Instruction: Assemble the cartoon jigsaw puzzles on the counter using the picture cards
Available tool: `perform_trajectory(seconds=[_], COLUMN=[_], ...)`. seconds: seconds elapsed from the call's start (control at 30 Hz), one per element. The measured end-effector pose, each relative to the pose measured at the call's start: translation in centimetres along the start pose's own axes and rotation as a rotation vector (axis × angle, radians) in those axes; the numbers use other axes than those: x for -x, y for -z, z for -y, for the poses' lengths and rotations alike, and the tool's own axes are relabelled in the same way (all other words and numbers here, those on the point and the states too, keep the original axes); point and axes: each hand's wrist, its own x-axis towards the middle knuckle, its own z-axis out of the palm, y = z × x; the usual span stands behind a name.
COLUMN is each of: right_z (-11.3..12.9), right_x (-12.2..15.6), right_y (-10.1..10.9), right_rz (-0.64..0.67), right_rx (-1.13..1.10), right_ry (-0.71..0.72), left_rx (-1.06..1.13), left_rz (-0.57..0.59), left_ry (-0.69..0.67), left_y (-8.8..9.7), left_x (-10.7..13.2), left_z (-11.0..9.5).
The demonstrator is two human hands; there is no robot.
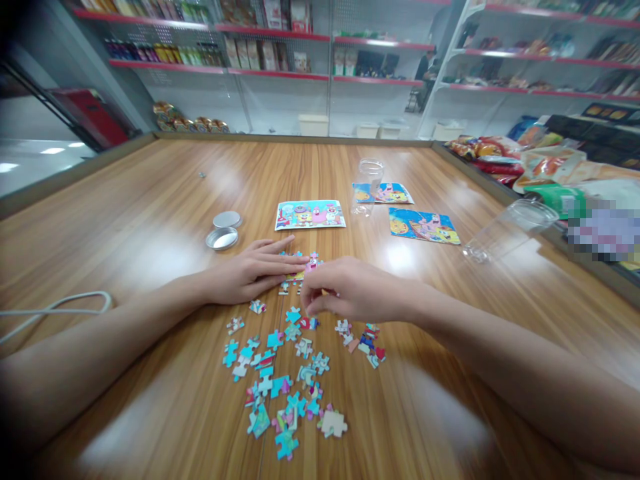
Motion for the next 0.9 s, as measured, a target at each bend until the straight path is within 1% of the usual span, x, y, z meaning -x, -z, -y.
perform_trajectory(seconds=[0.07, 0.1, 0.2, 0.27, 0.33, 0.47, 0.57, 0.7, 0.8, 0.9], right_z=[-1.2, -1.8, -3.4, -4.1, -4.4, -4.2, -3.9, -3.9, -3.9, -3.8], right_x=[-1.3, -1.9, -3.4, -3.7, -3.4, -2.4, -2.3, -2.6, -2.6, -2.4], right_y=[-0.3, -0.6, -1.6, -2.3, -2.8, -3.5, -4.1, -4.6, -4.5, -4.2], right_rz=[-0.189, -0.229, -0.245, -0.273, -0.335, -0.458, -0.442, -0.42, -0.433, -0.416], right_rx=[0.032, 0.067, 0.153, 0.214, 0.263, 0.301, 0.271, 0.205, 0.159, 0.15], right_ry=[0.041, 0.061, 0.148, 0.176, 0.161, 0.08, 0.053, 0.061, 0.06, 0.082], left_rx=[-0.005, -0.012, -0.035, -0.04, -0.038, -0.038, -0.041, -0.025, -0.011, -0.004], left_rz=[0.003, 0.004, 0.014, 0.016, 0.011, 0.007, 0.002, -0.014, -0.011, -0.013], left_ry=[-0.009, -0.015, -0.022, -0.019, -0.016, -0.019, -0.027, -0.028, -0.023, -0.027], left_y=[-0.1, -0.1, -0.2, -0.2, -0.3, -0.5, -0.5, -0.4, -0.4, -0.4], left_x=[0.0, 0.1, 0.2, 0.2, 0.2, 0.2, 0.2, 0.2, 0.2, 0.2], left_z=[0.1, 0.2, 0.3, 0.3, 0.4, 0.6, 0.6, 0.6, 0.6, 0.6])
